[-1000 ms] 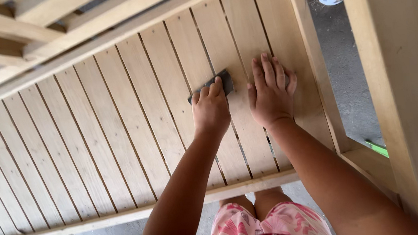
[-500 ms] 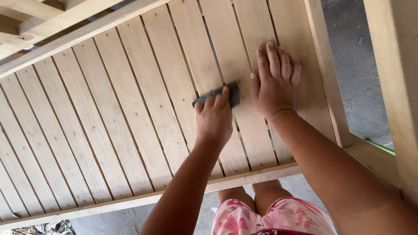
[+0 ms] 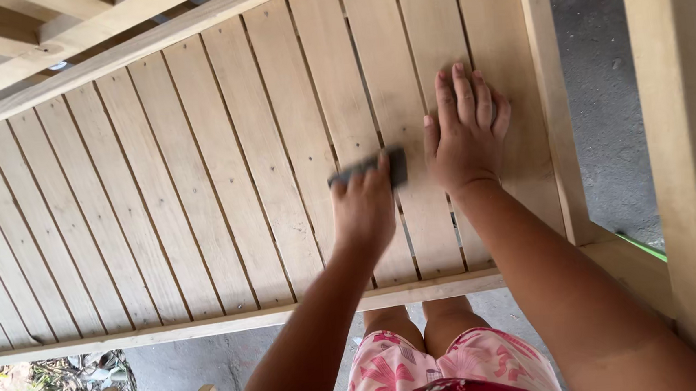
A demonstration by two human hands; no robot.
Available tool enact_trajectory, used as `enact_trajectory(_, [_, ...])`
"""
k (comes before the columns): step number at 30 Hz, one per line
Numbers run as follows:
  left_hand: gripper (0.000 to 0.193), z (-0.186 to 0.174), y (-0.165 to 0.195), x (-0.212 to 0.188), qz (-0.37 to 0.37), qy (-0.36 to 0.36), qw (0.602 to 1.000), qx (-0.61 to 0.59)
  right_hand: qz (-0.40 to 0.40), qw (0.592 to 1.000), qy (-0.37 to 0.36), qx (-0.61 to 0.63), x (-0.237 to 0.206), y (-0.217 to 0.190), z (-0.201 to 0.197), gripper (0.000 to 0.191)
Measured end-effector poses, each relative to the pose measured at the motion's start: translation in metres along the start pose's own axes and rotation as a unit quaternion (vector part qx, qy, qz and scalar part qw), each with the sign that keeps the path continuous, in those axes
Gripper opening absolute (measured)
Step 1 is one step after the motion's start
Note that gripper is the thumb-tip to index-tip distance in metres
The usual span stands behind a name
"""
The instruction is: The person sands the surface of a wooden slatted bench using a sanding block. They move the sanding block back and forth across the slats, covering multiple areas of the bench surface.
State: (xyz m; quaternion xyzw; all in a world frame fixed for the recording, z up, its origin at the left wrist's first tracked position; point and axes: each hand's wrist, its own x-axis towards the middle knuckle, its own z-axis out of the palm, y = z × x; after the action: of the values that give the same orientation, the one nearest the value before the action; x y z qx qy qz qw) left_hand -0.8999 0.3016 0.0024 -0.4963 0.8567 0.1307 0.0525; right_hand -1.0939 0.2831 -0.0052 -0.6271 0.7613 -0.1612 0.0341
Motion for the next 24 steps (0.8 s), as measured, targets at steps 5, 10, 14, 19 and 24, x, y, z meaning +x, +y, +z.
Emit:
enact_trajectory(5, [0.06,-0.01,0.014,-0.037,0.054,-0.025,0.997,0.041,0.008,1.0,-0.002,0.008,0.001,-0.001,-0.001,0.059])
enact_trajectory(10, [0.064,-0.027,0.03,-0.104,0.125,-0.083,0.988,-0.036,0.009,1.0,-0.007,0.008,0.0,-0.002,-0.002,0.059])
enact_trajectory(14, [0.068,-0.032,0.02,-0.028,0.071,-0.019,0.996,0.05,0.009,1.0,-0.003,0.006,0.0,-0.002,-0.001,0.059])
enact_trajectory(19, [0.049,-0.053,-0.019,0.11,0.011,0.128,0.989,0.069,0.002,1.0,-0.007,-0.007,0.0,0.0,0.001,0.061])
enact_trajectory(24, [0.05,-0.062,-0.054,0.11,-0.049,0.095,0.994,-0.006,-0.001,1.0,-0.011,-0.009,-0.002,0.002,0.002,0.06])
